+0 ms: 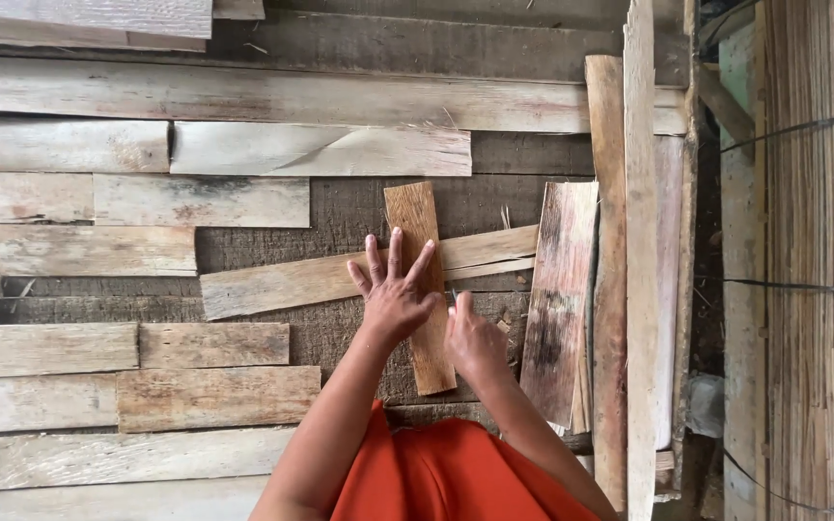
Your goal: Trimming thin wood strips with shears and fitting them together to assemble a larger wood panel on a workshop floor.
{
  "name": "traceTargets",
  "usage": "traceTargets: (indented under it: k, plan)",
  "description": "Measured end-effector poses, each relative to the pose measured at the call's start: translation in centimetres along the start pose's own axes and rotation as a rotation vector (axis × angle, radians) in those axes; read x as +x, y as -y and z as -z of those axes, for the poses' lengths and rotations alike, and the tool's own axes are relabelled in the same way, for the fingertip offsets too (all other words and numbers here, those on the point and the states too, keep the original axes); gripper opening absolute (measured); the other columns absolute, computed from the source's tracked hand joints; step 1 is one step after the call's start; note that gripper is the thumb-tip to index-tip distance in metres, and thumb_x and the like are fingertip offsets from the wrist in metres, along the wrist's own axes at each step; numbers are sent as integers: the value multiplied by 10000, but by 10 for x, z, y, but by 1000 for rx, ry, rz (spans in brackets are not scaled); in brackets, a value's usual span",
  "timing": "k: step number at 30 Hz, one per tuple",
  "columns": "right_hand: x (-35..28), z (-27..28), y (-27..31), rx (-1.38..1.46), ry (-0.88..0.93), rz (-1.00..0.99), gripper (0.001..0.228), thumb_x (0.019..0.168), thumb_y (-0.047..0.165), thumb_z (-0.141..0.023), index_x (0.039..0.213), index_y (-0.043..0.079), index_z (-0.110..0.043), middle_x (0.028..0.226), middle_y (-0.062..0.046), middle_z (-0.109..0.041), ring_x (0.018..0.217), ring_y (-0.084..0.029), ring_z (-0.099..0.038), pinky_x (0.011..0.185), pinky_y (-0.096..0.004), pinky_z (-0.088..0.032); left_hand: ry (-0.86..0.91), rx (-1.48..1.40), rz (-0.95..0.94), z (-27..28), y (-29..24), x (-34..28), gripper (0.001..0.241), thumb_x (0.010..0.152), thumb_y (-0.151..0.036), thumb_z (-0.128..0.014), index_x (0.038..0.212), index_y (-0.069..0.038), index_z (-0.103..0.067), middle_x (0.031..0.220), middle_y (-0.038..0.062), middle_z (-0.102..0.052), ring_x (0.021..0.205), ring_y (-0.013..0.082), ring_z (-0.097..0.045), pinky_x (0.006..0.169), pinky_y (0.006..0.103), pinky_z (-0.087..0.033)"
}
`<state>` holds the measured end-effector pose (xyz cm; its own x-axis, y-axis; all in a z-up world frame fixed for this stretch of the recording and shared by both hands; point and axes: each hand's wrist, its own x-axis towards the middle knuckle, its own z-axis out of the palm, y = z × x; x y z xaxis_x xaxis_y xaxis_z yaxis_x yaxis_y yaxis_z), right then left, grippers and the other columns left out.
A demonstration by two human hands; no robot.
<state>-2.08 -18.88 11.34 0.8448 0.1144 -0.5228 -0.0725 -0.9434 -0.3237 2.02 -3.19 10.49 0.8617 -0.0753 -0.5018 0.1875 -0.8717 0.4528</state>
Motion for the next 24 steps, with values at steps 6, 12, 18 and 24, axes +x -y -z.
traceTargets:
  k: [6,12,18,24]
  plan:
    - [55,0,6,-166,-74,-17,271,1045,332,-339,1219,133,-397,747,-159,-706,738,-390,-752,701,-519,-596,16,26,-3,-1,2,5,895,835,-529,-597,1611,-464,-157,1727,52,97,1520,466,213,1133,766,80]
    - [66,4,16,-136,-100,8,273,1032,324,-361,1229,143,-415,758,-185,-728,777,-375,-765,749,-497,-609,38,4,10,10,-4,0,866,844,-489,-574,1610,-460,-172,1730,44,93,1527,463,197,1141,759,69]
    - [74,25,20,-111,128,-24,313,992,309,-320,1247,135,-370,791,-196,-737,849,-426,-751,826,-561,-572,23,-23,14,7,-3,6,868,821,-494,-575,1605,-468,-204,1729,27,106,1524,460,209,1134,763,68]
    - [58,19,22,-125,174,-67,371,1003,252,-319,1329,81,-366,847,-226,-736,906,-433,-749,854,-564,-568,-3,-38,0,3,0,8,889,794,-488,-597,1598,-465,-221,1729,46,87,1524,477,186,1121,783,52]
